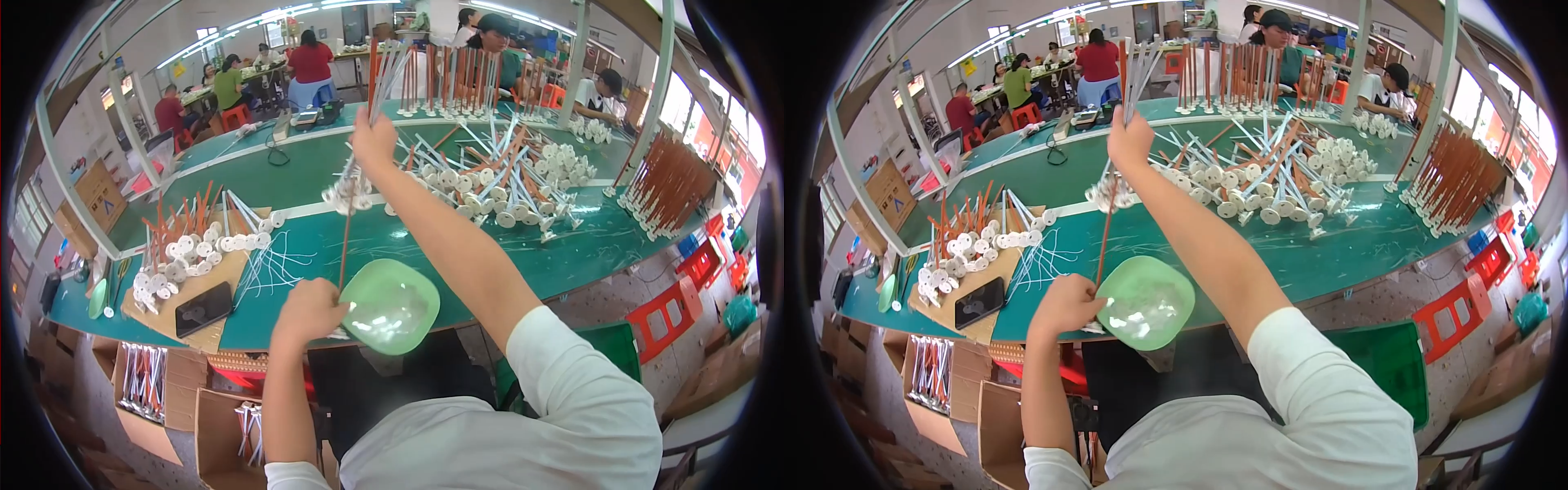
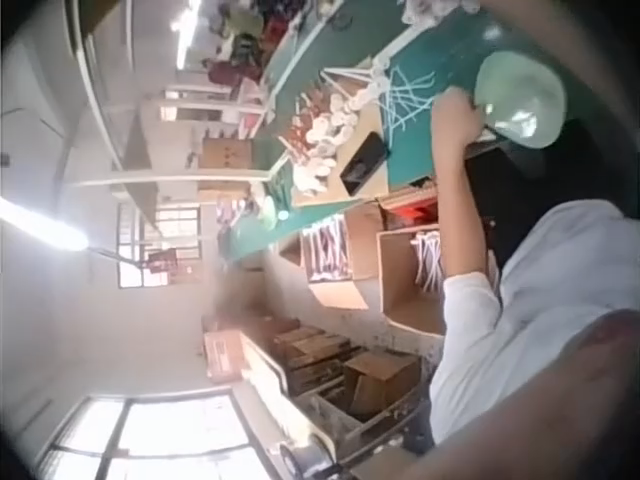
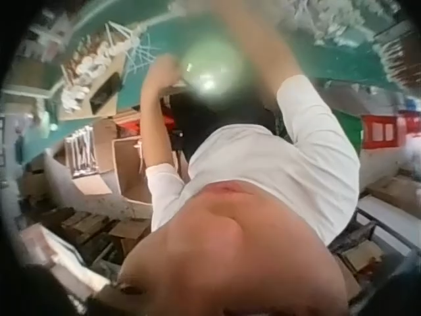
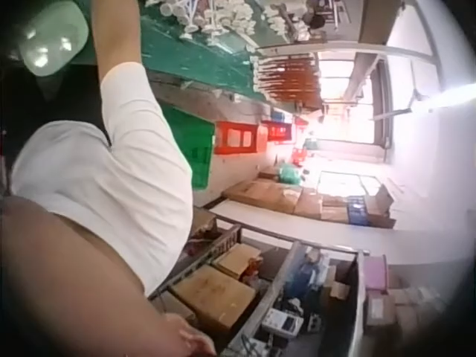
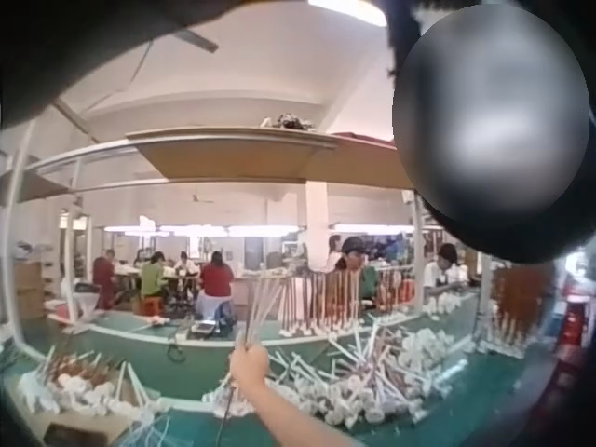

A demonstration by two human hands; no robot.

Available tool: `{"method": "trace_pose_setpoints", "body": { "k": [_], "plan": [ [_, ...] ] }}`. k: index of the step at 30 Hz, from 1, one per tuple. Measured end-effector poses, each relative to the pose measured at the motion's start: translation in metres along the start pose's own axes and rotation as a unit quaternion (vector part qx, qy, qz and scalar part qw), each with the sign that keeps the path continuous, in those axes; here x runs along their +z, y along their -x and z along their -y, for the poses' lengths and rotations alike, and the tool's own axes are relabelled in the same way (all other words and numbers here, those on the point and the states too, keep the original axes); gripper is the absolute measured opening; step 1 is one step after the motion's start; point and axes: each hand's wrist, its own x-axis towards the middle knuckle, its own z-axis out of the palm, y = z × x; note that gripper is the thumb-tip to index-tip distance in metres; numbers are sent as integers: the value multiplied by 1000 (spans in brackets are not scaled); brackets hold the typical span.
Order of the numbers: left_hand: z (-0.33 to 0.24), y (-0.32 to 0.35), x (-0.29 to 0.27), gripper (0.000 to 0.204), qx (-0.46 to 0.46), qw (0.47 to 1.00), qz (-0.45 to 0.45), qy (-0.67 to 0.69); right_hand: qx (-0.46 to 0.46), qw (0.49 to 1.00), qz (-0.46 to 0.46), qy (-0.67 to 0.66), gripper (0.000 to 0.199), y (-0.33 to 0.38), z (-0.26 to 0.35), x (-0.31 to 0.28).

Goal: Bundling multiple LED light strips together using small white ties and placing the completed bundles into a cardboard box.

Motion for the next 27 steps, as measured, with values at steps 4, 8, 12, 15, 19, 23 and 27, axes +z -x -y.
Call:
{"method": "trace_pose_setpoints", "body": {
  "k": [4, 8, 12, 15, 19, 23, 27],
  "plan": [
    [11, -9, 20, 24, -16, 995, -91, 29, 46, 996, -44, -67, 38, -8, 18, 5],
    [-2, -25, 32, 27, -14, 983, -169, 65, 17, 995, 5, -96, 35, 6, 23, 5],
    [-36, -51, 43, 32, -26, 977, -201, 68, -17, 996, -19, -80, 34, -10, 18, -3],
    [-39, -52, 49, 36, -26, 967, -224, 119, -36, 997, -46, -58, 33, -19, 40, -17],
    [-26, -30, 38, 40, -42, 969, -215, 113, -104, 961, -194, -169, 35, -59, 67, -44],
    [-8, -7, 27, 41, -1, 940, -307, 152, -52, 950, -205, -229, 34, -61, 86, -46],
    [26, 9, 24, 43, -39, 895, -328, 299, -131, 950, -212, -190, 34, -51, 94, -49]
  ]
}}
